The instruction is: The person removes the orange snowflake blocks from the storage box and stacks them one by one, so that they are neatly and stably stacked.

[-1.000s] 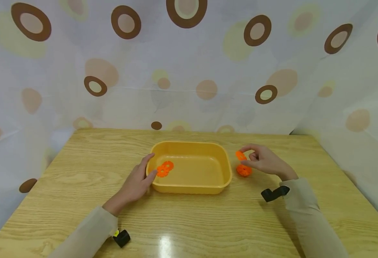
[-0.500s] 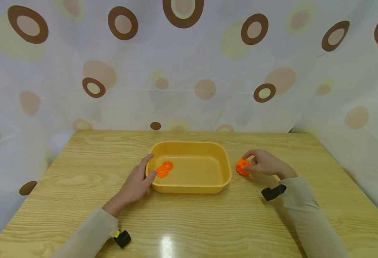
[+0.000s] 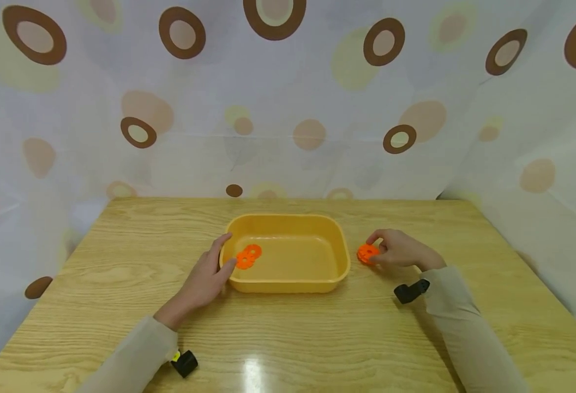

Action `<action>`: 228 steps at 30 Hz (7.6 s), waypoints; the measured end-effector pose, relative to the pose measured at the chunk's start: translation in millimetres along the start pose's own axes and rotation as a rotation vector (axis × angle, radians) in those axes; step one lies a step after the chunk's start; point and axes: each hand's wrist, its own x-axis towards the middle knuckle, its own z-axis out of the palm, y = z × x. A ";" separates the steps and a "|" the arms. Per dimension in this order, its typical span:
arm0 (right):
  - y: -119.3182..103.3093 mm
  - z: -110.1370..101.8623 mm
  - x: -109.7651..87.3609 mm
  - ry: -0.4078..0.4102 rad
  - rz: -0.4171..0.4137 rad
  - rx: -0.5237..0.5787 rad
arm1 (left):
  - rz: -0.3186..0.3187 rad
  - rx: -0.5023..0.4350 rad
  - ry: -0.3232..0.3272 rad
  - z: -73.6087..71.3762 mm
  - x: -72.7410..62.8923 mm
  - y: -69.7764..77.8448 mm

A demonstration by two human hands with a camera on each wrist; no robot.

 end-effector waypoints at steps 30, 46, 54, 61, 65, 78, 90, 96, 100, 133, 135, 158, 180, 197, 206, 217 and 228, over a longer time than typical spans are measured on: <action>-1.1 -4.6 2.9 0.019 0.002 0.167 | 0.027 -0.028 0.003 -2.2 0.9 0.7; -21.0 -6.2 8.7 0.123 -0.056 0.230 | 0.036 0.006 0.005 -2.4 2.4 2.4; -38.7 -11.0 19.2 0.138 -0.102 0.237 | 0.059 -0.010 0.010 -1.5 1.9 0.7; -54.3 -9.9 31.4 0.136 -0.144 0.210 | 0.067 -0.019 0.015 0.3 1.8 -0.8; -61.1 -7.4 39.0 0.124 -0.170 0.228 | 0.060 -0.023 0.007 0.8 1.3 -0.9; -91.4 -3.5 61.9 0.071 -0.184 0.228 | 0.052 -0.003 0.001 -1.3 2.6 -1.8; -115.8 -0.9 74.9 0.007 -0.227 0.227 | 0.064 -0.023 0.014 -1.8 0.8 -3.3; -122.0 -0.7 82.9 -0.013 -0.250 0.205 | 0.061 -0.013 0.017 -1.4 1.3 -3.3; -125.8 0.6 90.3 -0.028 -0.244 0.182 | 0.041 -0.007 0.017 -1.3 1.5 -1.9; -139.2 49.7 153.4 -0.147 -0.370 0.016 | 0.038 -0.017 0.003 -1.5 2.8 -1.3; -139.7 52.8 155.1 -0.165 -0.379 0.020 | 0.039 -0.024 -0.003 -1.9 2.6 -1.0; -135.4 75.2 162.4 -0.262 -0.398 -0.068 | 0.030 0.005 0.004 -2.4 2.3 -1.5; -136.8 76.8 164.8 -0.237 -0.261 -0.037 | 0.044 -0.004 -0.002 -3.1 2.5 -1.9; -135.2 69.0 162.2 -0.213 -0.200 -0.022 | 0.032 -0.002 0.004 -3.3 1.1 -0.2; -130.0 62.7 159.2 -0.227 -0.242 0.004 | 0.005 -0.003 -0.005 -4.2 0.7 1.5; -133.4 56.8 153.8 -0.165 -0.293 0.075 | 0.000 0.006 -0.011 -5.2 1.0 0.8; -137.5 47.1 151.6 -0.073 -0.309 0.104 | 0.044 -0.021 0.006 -6.0 2.4 -0.3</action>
